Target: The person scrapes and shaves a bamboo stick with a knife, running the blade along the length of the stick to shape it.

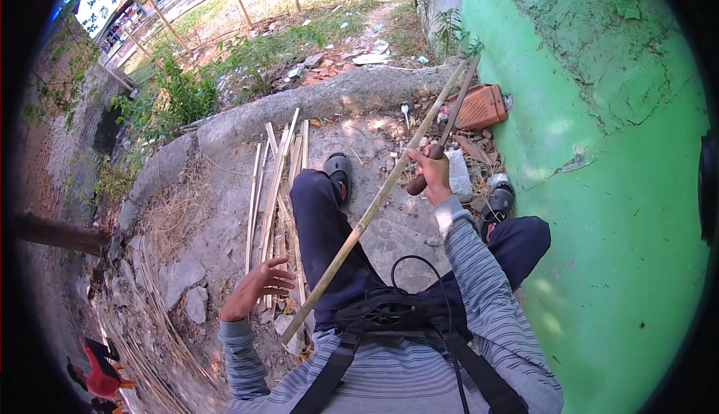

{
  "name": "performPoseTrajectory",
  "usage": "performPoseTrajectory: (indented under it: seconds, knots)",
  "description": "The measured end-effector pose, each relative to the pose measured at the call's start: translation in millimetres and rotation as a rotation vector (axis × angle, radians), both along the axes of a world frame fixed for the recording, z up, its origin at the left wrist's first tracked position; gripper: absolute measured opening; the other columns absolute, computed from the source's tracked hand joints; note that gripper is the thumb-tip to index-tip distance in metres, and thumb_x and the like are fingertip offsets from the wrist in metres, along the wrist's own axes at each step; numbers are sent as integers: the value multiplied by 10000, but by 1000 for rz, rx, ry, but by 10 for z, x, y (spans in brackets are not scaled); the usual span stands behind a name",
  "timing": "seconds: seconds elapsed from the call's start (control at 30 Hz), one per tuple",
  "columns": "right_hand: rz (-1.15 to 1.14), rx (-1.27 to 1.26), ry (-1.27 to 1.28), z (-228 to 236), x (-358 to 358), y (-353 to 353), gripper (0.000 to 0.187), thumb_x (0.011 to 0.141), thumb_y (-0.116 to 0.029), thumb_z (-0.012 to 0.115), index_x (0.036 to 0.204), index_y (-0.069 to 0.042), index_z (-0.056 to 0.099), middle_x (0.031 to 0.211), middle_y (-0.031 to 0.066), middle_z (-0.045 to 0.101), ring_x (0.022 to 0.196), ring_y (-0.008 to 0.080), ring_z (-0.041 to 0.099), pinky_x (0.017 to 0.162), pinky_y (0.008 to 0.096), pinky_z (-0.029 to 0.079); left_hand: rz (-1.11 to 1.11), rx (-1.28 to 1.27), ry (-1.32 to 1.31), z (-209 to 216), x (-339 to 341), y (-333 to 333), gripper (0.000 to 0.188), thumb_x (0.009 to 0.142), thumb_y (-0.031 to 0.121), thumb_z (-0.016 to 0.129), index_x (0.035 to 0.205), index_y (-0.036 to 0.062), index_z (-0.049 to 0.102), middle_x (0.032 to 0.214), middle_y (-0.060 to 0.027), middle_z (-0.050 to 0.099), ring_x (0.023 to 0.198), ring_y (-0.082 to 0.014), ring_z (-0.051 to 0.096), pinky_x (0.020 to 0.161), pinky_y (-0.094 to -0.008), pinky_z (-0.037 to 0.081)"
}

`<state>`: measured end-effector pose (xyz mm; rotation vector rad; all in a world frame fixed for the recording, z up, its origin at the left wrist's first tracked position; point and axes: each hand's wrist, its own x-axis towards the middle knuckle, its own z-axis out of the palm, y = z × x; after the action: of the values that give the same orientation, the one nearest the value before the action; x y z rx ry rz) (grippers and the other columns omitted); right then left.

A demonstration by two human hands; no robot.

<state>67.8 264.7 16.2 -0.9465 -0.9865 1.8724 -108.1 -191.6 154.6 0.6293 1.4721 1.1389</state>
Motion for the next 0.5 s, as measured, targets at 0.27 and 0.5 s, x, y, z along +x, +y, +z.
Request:
performPoseTrajectory:
  seconds: [0.27, 0.5]
  knots:
    - [-45, 127, 89, 677, -118, -4, 389, 804, -45, 867, 841, -150, 494, 677, -28, 540, 476, 61, 458, 453, 262, 386, -226, -131, 932, -85, 755, 735, 629, 917, 382, 784, 1344, -1, 528, 1142, -190, 652, 997, -333, 687, 864, -402, 547]
    - [-105, 165, 58, 1000, 65, 112, 409, 796, -29, 868, 845, -153, 481, 680, -42, 514, 472, 58, 447, 466, 250, 395, 16, 17, 916, -608, 898, 1082, 274, 984, 230, 670, 1134, 16, 591, 975, -194, 635, 931, -369, 660, 839, -468, 509]
